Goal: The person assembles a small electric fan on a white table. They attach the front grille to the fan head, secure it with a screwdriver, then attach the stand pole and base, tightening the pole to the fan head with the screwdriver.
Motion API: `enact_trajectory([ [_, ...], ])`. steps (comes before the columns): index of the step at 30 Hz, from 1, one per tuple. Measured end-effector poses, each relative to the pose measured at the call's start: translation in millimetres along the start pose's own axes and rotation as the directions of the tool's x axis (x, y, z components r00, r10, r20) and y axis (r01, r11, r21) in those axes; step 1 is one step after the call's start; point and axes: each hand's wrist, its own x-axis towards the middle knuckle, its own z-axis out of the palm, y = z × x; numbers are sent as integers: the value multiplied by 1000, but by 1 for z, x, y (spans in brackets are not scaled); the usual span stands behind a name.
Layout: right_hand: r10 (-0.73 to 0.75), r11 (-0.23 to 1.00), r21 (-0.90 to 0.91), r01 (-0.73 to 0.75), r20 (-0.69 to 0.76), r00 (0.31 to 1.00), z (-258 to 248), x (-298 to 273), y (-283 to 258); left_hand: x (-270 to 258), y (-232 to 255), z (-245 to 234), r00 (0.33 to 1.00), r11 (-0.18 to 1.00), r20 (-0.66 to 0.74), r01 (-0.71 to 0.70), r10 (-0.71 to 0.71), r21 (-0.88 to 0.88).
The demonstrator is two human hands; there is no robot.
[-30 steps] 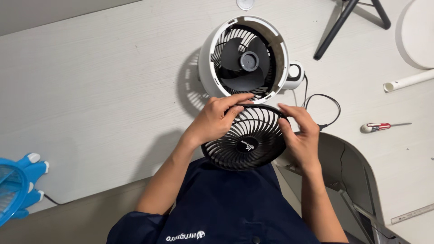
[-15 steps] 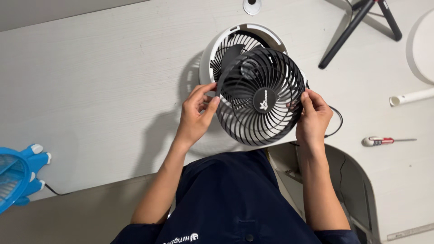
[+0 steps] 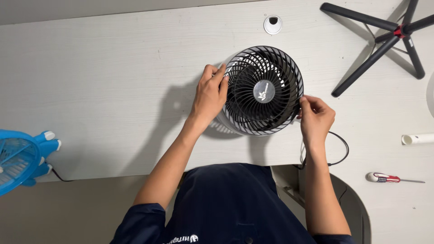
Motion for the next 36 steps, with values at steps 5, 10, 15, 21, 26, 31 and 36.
enact_trajectory([
  [5,-6,984,-180,-1,-35,999,1,-8,-8,1,-5,1,999,999,0,43,-43,-11],
  [10,4,959,-284,-9,-17,1000,-1,-9,-15,3,-1,0,998,999,30,47,-47,6],
  [15,11,962,-271,-19,-29,1000,1,-10,-15,10,2,-1,996,995,23,86,-88,53],
  [21,-29,966,-258,10,-69,997,1,-12,-14,11,4,-4,993,993,-24,114,-113,35],
  [26,-42,975,-222,23,-85,996,-1,-12,-12,10,6,1,996,996,-41,75,-73,55],
  [31,-21,972,-234,1,-82,996,3,-7,-7,11,4,2,997,995,-64,40,-35,90],
  [36,-32,977,-211,14,-85,996,4,-3,-4,8,4,2,997,992,-36,73,-69,101],
])
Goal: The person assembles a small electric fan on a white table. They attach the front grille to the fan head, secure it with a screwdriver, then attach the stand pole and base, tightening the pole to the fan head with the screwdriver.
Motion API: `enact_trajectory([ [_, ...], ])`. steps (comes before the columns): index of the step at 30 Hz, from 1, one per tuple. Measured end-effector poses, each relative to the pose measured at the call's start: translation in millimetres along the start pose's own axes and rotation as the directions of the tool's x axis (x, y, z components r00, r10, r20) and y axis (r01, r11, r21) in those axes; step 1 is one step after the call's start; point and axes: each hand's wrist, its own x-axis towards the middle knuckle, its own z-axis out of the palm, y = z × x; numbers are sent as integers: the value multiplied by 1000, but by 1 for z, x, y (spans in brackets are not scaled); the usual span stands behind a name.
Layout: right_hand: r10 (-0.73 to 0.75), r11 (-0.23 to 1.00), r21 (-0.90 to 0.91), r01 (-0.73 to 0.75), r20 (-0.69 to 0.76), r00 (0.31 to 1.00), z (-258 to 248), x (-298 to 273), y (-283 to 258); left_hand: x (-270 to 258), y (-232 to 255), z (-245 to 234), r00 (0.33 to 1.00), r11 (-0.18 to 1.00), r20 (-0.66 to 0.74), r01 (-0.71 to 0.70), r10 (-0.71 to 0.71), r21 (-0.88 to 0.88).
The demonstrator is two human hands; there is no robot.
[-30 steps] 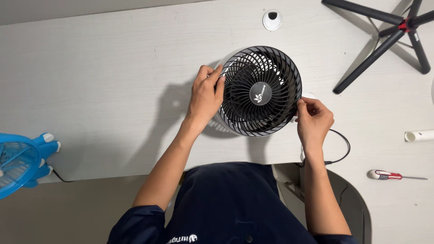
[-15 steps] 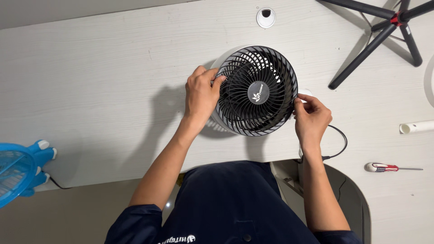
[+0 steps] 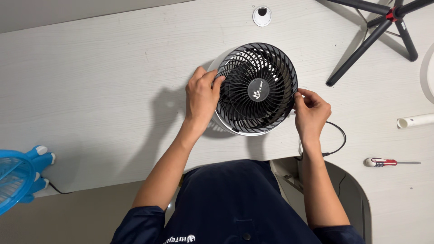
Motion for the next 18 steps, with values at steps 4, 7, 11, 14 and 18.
enact_trajectory([
  [4,-12,1000,-8,12,16,1000,-2,4,-1,-2,2,1,1000,1000,-3,-19,19,21],
  [7,-8,1000,-8,8,23,1000,-3,3,-2,-5,4,-1,999,999,31,7,-8,46],
  [11,-39,999,-25,39,-17,999,-5,2,-6,-7,7,-5,1000,999,23,7,-8,44],
  [14,-56,998,12,56,-31,998,-8,0,-7,-11,11,-9,1000,999,5,-7,7,34],
  [18,-55,998,33,56,-24,998,-10,-1,-5,-13,11,-11,1000,1000,-6,-20,20,17],
])
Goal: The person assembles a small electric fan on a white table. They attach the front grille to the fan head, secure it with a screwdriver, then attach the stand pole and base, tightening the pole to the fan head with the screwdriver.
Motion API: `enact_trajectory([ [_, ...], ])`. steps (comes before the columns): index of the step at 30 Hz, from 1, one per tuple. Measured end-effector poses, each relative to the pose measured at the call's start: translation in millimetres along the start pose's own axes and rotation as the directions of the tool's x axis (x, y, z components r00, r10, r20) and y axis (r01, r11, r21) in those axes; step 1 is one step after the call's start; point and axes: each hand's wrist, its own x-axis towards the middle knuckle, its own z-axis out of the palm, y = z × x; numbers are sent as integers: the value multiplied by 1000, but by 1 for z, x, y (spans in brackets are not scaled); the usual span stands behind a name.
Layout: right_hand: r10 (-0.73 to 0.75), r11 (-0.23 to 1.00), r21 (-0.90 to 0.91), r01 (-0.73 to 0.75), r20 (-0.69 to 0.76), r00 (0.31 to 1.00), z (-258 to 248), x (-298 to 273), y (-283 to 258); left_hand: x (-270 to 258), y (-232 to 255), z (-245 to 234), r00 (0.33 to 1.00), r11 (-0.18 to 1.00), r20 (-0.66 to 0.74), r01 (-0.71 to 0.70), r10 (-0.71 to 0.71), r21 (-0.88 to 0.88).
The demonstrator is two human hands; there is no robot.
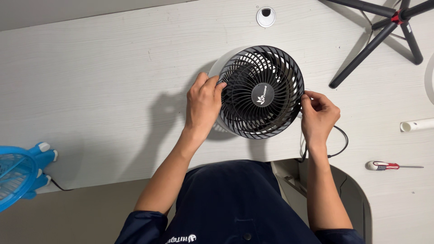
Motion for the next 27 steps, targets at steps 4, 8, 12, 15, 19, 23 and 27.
enact_trajectory([
  [4,22,1000,-19,-22,21,1000,6,2,5,5,-4,3,1000,1000,22,-3,3,5],
  [8,-2,1000,-14,2,19,1000,9,5,9,10,-7,9,999,1000,21,-27,27,13],
  [12,6,1000,-9,-6,16,1000,12,6,12,9,-8,11,999,999,12,-39,38,27],
  [15,9,1000,-24,-8,25,1000,10,5,13,7,-8,12,998,997,5,-57,57,57],
  [19,-23,998,-57,25,38,999,10,6,12,6,-5,12,998,992,-1,-67,67,106],
  [23,-18,997,-78,22,52,998,9,9,11,6,-4,11,996,978,51,-79,71,195],
  [27,4,993,-118,4,68,998,9,12,11,9,-6,12,993,970,91,-93,74,223],
])
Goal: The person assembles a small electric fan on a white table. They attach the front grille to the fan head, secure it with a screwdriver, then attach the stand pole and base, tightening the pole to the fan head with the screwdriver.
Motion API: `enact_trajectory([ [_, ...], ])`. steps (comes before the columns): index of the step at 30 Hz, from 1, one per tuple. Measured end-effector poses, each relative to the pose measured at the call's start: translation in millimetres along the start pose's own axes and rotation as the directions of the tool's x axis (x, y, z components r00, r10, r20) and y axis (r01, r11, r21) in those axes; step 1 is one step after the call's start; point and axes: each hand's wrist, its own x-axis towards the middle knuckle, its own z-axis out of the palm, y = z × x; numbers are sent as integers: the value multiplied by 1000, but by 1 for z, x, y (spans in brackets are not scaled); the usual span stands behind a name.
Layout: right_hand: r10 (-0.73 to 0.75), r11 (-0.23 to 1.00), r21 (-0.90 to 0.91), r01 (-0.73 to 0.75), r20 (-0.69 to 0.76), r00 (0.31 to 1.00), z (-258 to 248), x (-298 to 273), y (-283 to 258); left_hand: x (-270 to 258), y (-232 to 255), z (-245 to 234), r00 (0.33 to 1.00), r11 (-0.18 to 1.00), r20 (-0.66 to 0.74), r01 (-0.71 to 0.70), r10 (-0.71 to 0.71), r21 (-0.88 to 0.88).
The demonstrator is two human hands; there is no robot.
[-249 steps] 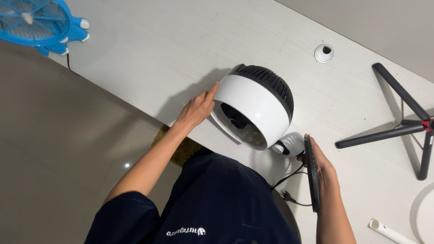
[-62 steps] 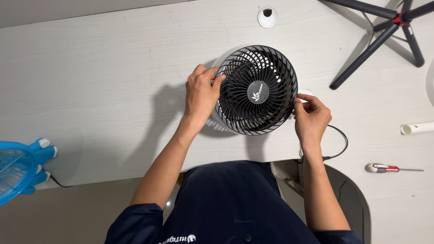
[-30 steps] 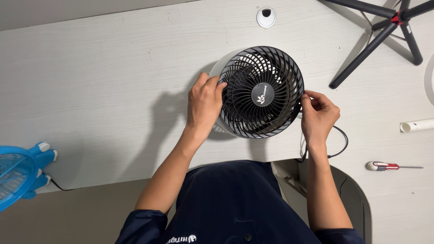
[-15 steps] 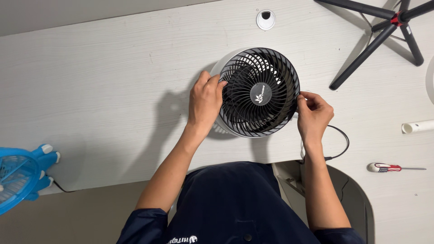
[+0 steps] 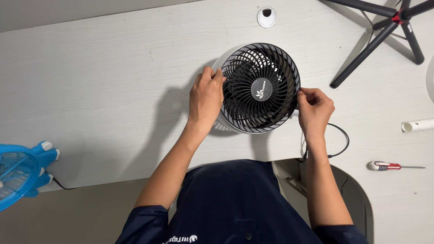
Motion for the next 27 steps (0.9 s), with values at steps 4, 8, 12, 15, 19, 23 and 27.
enact_trajectory([
  [4,-5,1000,5,5,3,1000,0,0,1,8,-3,4,1000,999,13,-27,26,21],
  [8,30,1000,6,-30,-2,1000,2,-3,5,16,-7,11,999,999,39,-31,31,11],
  [12,12,999,32,-12,-10,1000,3,-7,7,25,-17,14,995,988,97,45,-31,-148],
  [15,11,998,59,-10,-18,1000,5,-10,8,23,-25,9,1000,950,22,16,-10,-312],
  [19,-32,999,21,34,-55,998,6,-17,12,8,-29,-5,990,904,110,129,-92,-408],
  [23,-100,995,7,101,-77,992,4,-29,15,-3,-24,-12,988,874,95,150,-119,-462],
  [27,-40,999,14,41,-65,997,2,-34,12,-7,-20,-11,993,874,33,115,-113,-472],
])
